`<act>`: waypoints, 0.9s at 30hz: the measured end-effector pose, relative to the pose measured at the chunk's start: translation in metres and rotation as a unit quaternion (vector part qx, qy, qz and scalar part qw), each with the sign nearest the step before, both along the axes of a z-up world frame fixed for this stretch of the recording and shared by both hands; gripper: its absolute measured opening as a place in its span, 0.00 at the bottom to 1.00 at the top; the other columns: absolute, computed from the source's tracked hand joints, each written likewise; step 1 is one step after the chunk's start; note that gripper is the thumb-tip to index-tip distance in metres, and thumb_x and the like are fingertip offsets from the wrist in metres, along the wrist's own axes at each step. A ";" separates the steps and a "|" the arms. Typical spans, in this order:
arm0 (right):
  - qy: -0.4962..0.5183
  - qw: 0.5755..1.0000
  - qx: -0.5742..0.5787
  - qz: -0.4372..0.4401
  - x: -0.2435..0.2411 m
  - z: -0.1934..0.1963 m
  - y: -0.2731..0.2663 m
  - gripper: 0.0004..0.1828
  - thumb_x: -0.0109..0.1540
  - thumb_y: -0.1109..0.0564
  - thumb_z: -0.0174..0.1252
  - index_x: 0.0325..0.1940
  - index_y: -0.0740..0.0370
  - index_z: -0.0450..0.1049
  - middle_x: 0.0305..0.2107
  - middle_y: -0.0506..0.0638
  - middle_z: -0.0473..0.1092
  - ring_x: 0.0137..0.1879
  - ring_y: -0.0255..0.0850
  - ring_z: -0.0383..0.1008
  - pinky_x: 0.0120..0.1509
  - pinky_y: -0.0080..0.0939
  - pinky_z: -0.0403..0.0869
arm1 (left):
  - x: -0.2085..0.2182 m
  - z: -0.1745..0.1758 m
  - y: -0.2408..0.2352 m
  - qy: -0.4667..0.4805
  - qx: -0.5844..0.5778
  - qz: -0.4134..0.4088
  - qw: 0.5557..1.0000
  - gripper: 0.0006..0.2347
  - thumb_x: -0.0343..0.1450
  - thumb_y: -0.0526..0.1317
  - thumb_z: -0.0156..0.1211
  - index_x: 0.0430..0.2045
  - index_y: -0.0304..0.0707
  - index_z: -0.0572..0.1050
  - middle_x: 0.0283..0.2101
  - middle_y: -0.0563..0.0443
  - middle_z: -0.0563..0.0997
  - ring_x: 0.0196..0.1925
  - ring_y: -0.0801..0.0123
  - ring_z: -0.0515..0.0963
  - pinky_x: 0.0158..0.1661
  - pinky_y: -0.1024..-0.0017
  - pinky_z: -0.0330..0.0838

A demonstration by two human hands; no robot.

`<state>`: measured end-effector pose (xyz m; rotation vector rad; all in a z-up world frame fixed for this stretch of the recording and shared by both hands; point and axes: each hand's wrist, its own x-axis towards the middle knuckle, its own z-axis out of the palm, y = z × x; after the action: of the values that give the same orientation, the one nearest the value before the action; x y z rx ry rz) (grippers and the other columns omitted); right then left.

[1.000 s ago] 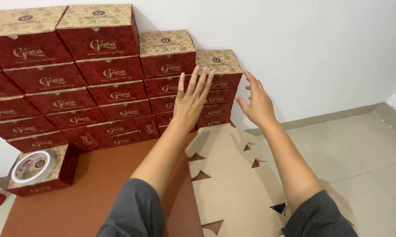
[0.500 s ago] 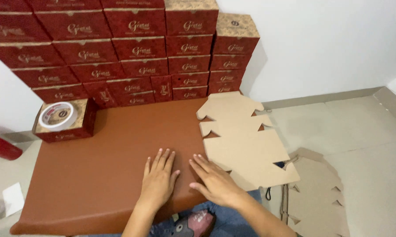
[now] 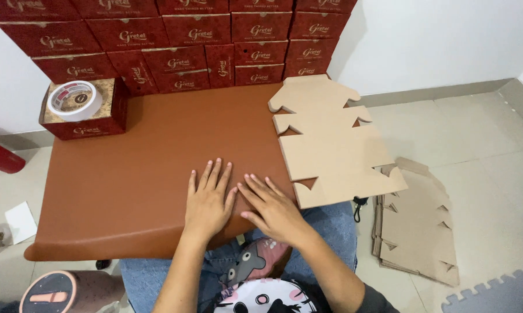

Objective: Folding and assembling a cardboard box from a flat template

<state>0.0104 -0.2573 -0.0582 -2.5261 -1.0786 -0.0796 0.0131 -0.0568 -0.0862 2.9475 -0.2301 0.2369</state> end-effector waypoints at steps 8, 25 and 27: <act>-0.067 0.981 0.003 -0.180 -0.021 0.010 -0.109 0.22 0.61 0.50 0.62 0.59 0.51 0.76 0.57 0.51 0.73 0.66 0.47 0.70 0.66 0.50 0.68 | -0.005 0.002 -0.001 -0.025 -0.037 0.003 0.999 0.22 0.76 0.54 0.43 0.66 0.54 0.65 0.70 0.51 0.65 0.74 0.61 0.59 0.70 0.49 0.44; -0.141 0.958 0.087 -0.233 -0.019 0.003 -0.123 0.06 0.60 0.57 0.65 0.38 0.44 0.83 0.35 0.42 0.82 0.45 0.38 0.82 0.47 0.37 0.78 | -0.006 0.002 -0.005 -0.033 -0.054 0.009 0.998 0.22 0.75 0.53 0.45 0.65 0.54 0.66 0.68 0.50 0.67 0.73 0.61 0.60 0.70 0.49 0.44; -0.004 0.936 0.212 -0.282 -0.023 0.013 -0.114 0.12 0.49 0.70 0.67 0.36 0.64 0.83 0.37 0.52 0.82 0.42 0.39 0.84 0.47 0.34 0.81 | -0.007 -0.001 -0.008 -0.140 -0.084 0.001 0.987 0.23 0.73 0.50 0.49 0.61 0.38 0.70 0.67 0.44 0.69 0.71 0.55 0.63 0.69 0.52 0.48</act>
<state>-0.0123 -0.3716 -0.0453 -2.3427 -0.2582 -0.4307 0.0063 -0.0645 -0.0871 2.7397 -0.2319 0.6407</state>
